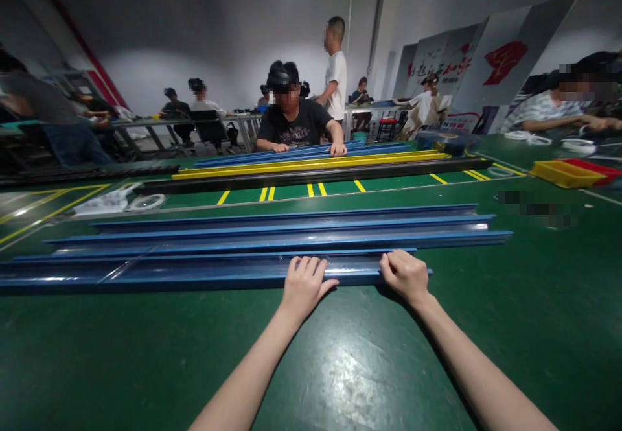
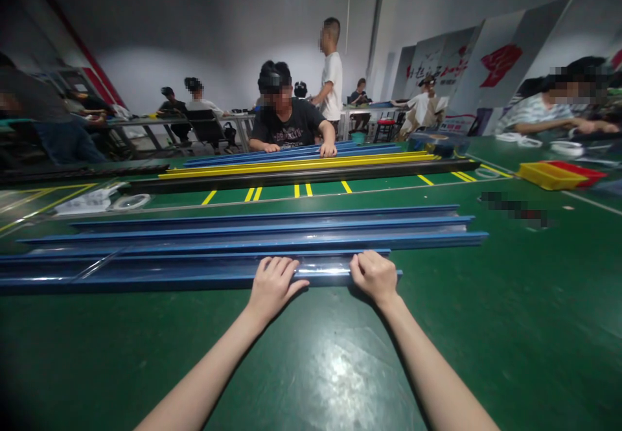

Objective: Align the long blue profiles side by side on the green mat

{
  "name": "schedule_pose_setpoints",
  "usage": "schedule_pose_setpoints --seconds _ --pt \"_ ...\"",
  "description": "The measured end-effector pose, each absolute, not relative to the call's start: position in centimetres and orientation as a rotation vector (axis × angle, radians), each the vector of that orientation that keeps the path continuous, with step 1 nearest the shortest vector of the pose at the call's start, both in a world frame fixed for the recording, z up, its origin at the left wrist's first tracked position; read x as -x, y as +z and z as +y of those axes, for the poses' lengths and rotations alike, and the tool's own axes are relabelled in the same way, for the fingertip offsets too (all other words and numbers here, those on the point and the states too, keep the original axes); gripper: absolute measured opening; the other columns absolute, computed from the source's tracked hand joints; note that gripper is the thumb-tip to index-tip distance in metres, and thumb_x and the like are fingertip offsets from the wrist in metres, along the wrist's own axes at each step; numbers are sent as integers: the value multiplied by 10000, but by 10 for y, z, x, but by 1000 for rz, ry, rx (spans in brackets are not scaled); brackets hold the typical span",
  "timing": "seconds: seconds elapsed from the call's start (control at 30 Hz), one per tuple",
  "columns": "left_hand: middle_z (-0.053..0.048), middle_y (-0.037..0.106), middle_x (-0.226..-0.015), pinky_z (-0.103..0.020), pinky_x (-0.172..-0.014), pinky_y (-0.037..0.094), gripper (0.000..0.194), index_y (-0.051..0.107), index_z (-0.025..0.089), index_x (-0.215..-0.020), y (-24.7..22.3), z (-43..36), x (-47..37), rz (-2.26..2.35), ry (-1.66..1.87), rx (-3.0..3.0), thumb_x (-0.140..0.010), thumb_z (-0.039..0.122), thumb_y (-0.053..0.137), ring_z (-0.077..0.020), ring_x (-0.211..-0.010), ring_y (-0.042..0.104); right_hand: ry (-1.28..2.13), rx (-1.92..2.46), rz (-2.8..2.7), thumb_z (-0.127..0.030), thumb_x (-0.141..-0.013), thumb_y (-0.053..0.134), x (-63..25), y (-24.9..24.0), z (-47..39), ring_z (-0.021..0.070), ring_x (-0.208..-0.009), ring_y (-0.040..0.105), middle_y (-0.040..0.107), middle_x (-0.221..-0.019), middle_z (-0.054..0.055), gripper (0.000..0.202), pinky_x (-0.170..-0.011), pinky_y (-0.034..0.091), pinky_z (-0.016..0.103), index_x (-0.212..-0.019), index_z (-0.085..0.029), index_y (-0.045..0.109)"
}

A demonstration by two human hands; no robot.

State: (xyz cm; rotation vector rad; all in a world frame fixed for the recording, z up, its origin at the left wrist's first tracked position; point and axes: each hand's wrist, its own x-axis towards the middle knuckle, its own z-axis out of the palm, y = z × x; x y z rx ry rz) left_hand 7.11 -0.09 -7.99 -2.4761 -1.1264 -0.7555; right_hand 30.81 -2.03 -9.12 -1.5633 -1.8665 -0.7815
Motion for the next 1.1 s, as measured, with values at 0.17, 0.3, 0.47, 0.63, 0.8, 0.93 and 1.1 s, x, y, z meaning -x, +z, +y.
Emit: schedule_pose_setpoints --seconds 0.17,0.3,0.47,0.63,0.8,0.93,1.1 --pt "-47 611 -864 -342 -783 337 359 553 155 -938 -80 -1 -72 -1057 -784 2454 -763 466 518 -187 -814 528 -837 1448 -1840 -175 -759 450 -318 -89 -22 86 -454 411 438 -431 -15 334 -504 272 239 -427 -189 412" --pt "-47 613 -871 -346 -793 336 364 547 154 -954 -81 -2 -72 -1039 -792 2451 -759 461 528 -187 -824 530 -846 1455 -1805 -169 -749 456 -336 -90 -25 81 -440 401 427 -423 -18 337 -487 268 234 -418 -185 392" --pt "-49 613 -878 -323 -740 352 364 542 146 -937 -84 -3 -74 -1028 -765 2469 -752 459 537 -184 -820 533 -856 1495 -1762 -173 -745 451 -354 -91 -30 81 -432 396 416 -414 -17 341 -474 265 232 -412 -184 376" --pt "-46 616 -839 -299 -663 344 310 548 146 -836 -87 -4 -75 -1013 -765 2471 -782 448 502 -172 -772 536 -848 1515 -1757 -176 -741 454 -354 -92 -31 80 -438 398 417 -419 -17 341 -477 266 229 -410 -181 368" --pt "-12 582 -661 -290 -599 309 302 531 160 -706 -86 -5 -76 -1031 -770 2448 -789 448 492 -160 -644 510 -829 1538 -1734 -182 -748 444 -351 -91 -31 81 -443 406 426 -420 -14 344 -481 269 228 -411 -179 375" --pt "-8 567 -633 -287 -590 295 309 519 160 -674 -86 -5 -76 -1022 -782 2431 -786 448 497 -157 -617 497 -834 1540 -1723 -182 -746 451 -350 -91 -31 78 -443 409 426 -420 -17 338 -478 267 225 -415 -176 382" --pt "-4 554 -596 -282 -577 281 328 516 164 -651 -86 -4 -75 -1008 -786 2441 -795 457 478 -151 -584 488 -816 1573 -1714 -192 -749 447 -350 -92 -31 79 -446 407 428 -423 -17 337 -479 263 225 -417 -176 391"
